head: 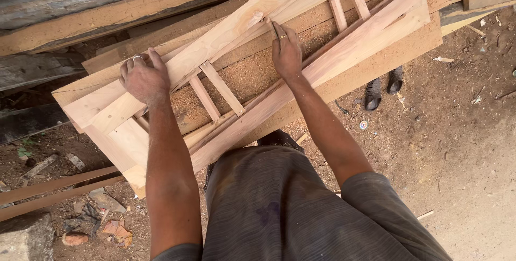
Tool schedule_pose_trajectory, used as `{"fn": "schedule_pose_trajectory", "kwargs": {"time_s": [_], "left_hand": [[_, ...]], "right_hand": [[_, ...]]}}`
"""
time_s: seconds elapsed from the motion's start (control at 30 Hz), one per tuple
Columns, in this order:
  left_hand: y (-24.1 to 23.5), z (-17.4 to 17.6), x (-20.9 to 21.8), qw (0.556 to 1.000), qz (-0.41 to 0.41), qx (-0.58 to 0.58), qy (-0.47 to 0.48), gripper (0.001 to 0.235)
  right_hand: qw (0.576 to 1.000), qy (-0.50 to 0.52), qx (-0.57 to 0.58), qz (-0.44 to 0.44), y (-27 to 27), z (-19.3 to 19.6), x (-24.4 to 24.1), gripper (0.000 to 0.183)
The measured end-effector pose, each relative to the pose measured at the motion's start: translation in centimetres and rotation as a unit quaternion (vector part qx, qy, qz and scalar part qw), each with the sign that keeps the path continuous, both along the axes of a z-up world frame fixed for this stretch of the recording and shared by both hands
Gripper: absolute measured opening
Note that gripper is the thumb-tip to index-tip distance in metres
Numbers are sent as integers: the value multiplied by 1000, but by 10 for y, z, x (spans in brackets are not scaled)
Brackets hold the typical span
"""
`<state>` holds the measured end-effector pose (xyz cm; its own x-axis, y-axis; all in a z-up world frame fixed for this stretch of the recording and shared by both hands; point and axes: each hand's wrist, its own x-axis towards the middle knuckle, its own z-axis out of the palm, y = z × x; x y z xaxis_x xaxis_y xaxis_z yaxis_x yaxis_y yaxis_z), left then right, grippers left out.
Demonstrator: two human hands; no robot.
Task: The person sands a wooden frame using a sanding block, moving it back and forth across the surface to smooth the wood. The person repositions the frame on the workbench to access different areas.
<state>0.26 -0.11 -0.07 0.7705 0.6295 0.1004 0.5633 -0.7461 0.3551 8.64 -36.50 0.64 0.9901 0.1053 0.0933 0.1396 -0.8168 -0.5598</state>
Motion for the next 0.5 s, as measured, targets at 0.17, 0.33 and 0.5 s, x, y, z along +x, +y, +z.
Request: {"fn": "schedule_pose_trajectory", "kwargs": {"time_s": [0.17,0.33,0.5], "left_hand": [[2,0,1,1000,1,-3,16,47],[0,0,0,1000,-4,7,-12,46],[-1,5,-1,1000,-4,0,-18,45]], "right_hand": [[917,206,293,-173,13,-10,1,31],[729,252,578,-267,23,-8,4,32],[711,262,586,-289,40,2,14,37]]}}
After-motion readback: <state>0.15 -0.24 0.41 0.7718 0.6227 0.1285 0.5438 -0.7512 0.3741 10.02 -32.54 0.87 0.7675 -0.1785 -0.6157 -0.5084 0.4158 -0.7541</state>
